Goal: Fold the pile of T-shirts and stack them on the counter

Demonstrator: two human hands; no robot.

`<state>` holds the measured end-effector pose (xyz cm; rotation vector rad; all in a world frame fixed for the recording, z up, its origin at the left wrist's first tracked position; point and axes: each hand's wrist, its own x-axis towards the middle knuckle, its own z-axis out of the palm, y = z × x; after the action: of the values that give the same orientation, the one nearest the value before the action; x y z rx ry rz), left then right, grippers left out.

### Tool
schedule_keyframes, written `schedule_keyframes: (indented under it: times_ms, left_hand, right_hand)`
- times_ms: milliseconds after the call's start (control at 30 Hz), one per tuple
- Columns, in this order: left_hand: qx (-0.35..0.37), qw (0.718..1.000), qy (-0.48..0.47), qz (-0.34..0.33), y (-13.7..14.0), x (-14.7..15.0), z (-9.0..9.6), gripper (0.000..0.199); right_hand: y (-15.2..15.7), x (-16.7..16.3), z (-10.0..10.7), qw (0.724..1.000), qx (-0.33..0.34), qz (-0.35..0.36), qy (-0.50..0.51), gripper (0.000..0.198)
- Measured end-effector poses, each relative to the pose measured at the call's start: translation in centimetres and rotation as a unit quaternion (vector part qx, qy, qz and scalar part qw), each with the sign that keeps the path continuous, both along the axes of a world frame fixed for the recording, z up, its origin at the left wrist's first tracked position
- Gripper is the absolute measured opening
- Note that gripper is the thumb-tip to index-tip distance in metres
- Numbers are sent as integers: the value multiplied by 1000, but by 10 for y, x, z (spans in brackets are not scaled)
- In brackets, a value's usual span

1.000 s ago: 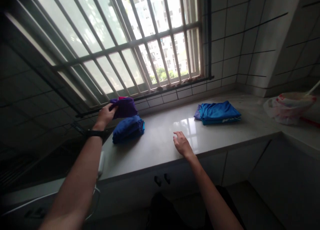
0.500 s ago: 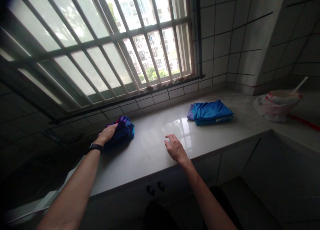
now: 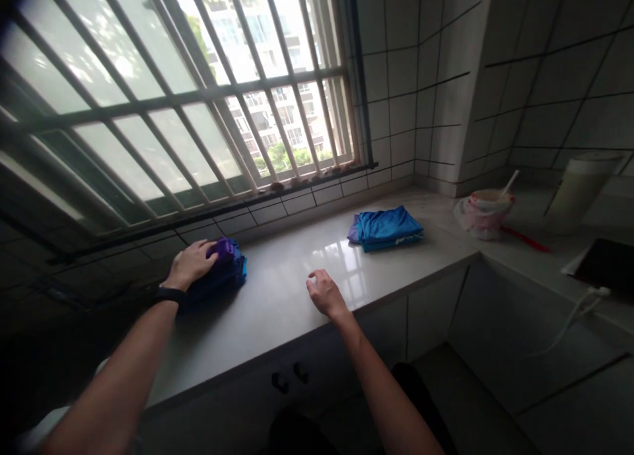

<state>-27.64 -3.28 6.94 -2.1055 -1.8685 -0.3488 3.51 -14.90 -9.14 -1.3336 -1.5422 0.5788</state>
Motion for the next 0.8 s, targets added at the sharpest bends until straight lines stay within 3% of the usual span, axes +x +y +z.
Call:
schedule_keyframes:
  times_ms: [100, 233, 333, 400, 600, 800]
  left_hand:
    - [51, 997, -55, -29, -32, 54, -7, 37]
    - [-9, 992, -62, -106, -80, 117, -67, 20]
    - [20, 987, -19, -159, -98, 138, -110, 15]
    - [59, 981, 1, -183, -100, 140, -124, 16]
    - [57, 968, -7, -242, -86, 129, -133, 15]
    - [47, 970, -23, -236, -85, 130, -134, 16]
  right_hand:
    - [1, 1, -1, 1000, 9, 0, -2, 17]
    - [4, 2, -3, 1000, 13, -6, -10, 15]
    - [4, 3, -1, 1000, 1, -7, -15, 18]
    - [3, 4, 3, 1000, -6, -7, -15, 22]
    - [2, 8, 10, 999, -17, 8, -31, 31]
    - [3, 9, 11, 999, -25, -3, -31, 27]
